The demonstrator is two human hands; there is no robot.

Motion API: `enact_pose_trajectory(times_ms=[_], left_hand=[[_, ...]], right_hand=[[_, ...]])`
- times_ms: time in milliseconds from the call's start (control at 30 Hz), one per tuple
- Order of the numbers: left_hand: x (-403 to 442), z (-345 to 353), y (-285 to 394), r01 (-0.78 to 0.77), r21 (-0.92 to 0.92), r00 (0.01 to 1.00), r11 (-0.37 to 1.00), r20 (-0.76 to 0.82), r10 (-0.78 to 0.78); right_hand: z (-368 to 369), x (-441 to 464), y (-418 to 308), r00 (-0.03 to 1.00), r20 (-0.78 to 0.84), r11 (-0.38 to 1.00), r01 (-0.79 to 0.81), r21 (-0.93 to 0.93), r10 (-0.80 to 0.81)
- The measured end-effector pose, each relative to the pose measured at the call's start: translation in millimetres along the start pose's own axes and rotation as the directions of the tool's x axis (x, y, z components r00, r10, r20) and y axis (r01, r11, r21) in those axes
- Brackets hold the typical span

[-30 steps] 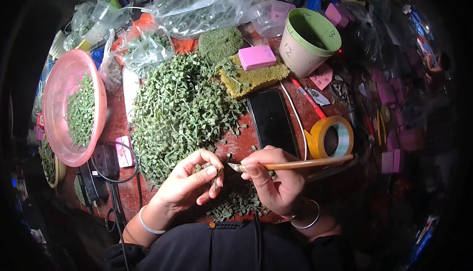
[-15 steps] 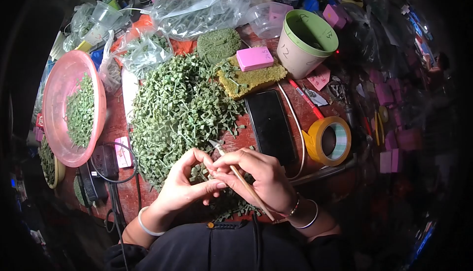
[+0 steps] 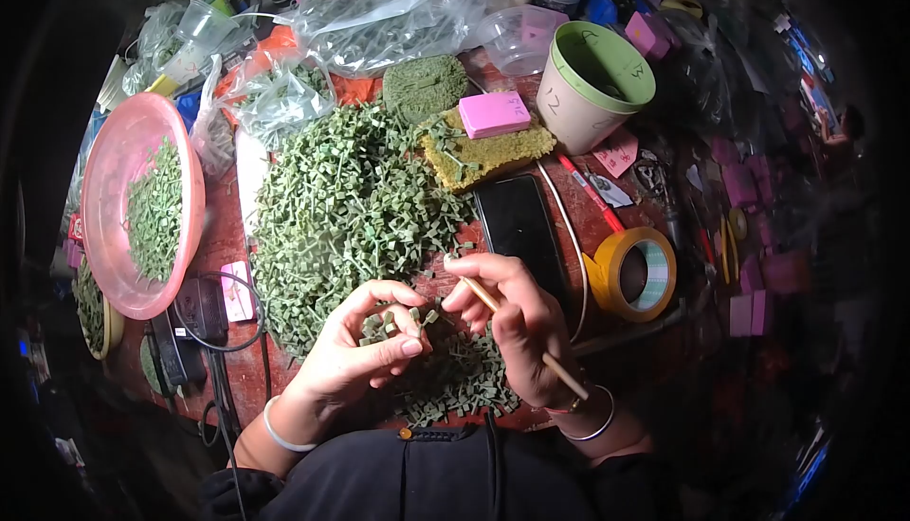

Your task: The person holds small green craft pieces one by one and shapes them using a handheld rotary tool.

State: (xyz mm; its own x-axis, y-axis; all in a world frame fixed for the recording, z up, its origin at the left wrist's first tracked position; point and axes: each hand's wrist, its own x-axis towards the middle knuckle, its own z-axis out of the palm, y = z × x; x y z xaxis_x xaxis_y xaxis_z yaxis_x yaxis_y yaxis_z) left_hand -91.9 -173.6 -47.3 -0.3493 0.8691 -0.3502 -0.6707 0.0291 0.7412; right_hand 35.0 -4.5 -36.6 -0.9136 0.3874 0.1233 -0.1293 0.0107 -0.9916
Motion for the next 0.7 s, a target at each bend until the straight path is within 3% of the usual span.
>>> enact_pose_trajectory(times_ms=[67,167,300,700], left_hand=[[0.5,-0.3,-0.7,-0.004,0.025,1.000,1.000,0.000,0.004],[0.2,-0.1,-1.1,-0.010,0.036,1.000,0.999,-0.020,0.011],[0.3,-1.7,-2.9,-0.012,0.018,0.999,1.000,-0.032,0.012],[2.6,-1.5,-8.8,-0.149,0.231,0.986,0.961,-0.038,0.162]], right_hand=[[2.4,3.3,-2.6,0.994,0.007,0.986,0.105,-0.130,-0.105],[3.3,11.1,-7.6,0.923,0.055,0.804,0.359,-0.474,-0.380],[2.8,0.8,-10.7,0.927,0.022,0.842,0.349,-0.411,-0.373],[3.0,1.0,-7.3,0.915,0.075,0.800,0.385,-0.460,-0.397]])
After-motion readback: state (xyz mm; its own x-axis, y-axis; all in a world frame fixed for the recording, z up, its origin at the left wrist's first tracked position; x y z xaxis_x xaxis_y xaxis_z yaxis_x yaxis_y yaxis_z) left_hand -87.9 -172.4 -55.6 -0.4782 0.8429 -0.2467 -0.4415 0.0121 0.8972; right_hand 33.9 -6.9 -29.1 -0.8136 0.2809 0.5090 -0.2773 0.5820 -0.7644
